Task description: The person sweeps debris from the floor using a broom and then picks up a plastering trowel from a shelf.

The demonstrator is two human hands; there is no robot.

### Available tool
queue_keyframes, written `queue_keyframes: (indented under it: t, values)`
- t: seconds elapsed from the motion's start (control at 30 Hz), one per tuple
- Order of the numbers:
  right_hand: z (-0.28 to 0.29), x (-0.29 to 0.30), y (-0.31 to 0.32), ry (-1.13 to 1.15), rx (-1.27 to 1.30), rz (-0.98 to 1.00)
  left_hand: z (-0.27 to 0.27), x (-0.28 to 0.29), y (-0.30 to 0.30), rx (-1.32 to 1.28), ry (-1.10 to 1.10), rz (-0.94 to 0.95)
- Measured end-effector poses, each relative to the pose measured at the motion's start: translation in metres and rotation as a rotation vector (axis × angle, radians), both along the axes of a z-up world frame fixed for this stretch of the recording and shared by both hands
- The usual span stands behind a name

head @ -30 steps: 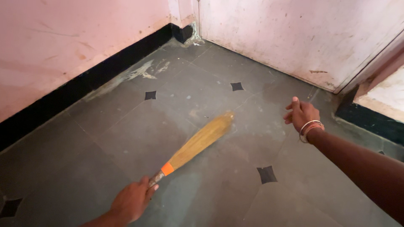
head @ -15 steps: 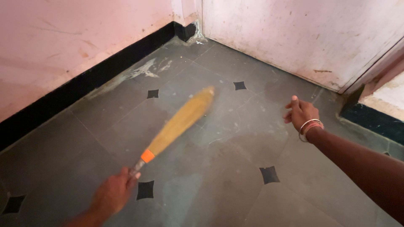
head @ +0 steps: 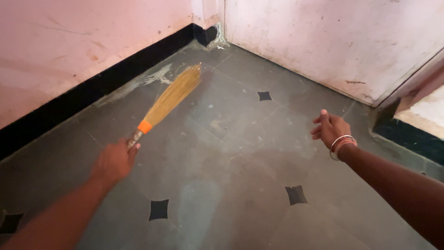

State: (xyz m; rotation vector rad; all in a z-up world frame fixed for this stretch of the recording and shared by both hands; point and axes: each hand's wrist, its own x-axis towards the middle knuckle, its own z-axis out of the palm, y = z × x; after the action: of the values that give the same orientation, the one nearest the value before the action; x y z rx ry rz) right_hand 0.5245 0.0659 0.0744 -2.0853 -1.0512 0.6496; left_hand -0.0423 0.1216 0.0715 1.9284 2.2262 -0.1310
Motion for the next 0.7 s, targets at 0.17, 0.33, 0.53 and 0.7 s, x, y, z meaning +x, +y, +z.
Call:
queue_keyframes:
  t: [0.17,0.33,0.53,0.7]
  values:
    - [-0.005,0.007,-0.006,-0.016,-0.044,-0.016,-0.016,-0.006,0.008,-0.003,0.062,0.001]
    - [-0.013,0.017,-0.010,-0.056,-0.092,-0.034,-0.046,-0.015,0.010,-0.118,0.041,0.171]
    - [-0.027,0.021,-0.009,0.007,-0.088,-0.044,-0.063,-0.025,0.002,-0.086,0.073,0.015]
    - [-0.037,0.017,-0.005,-0.021,-0.094,-0.004,-0.059,-0.015,-0.010,-0.252,0.066,0.069]
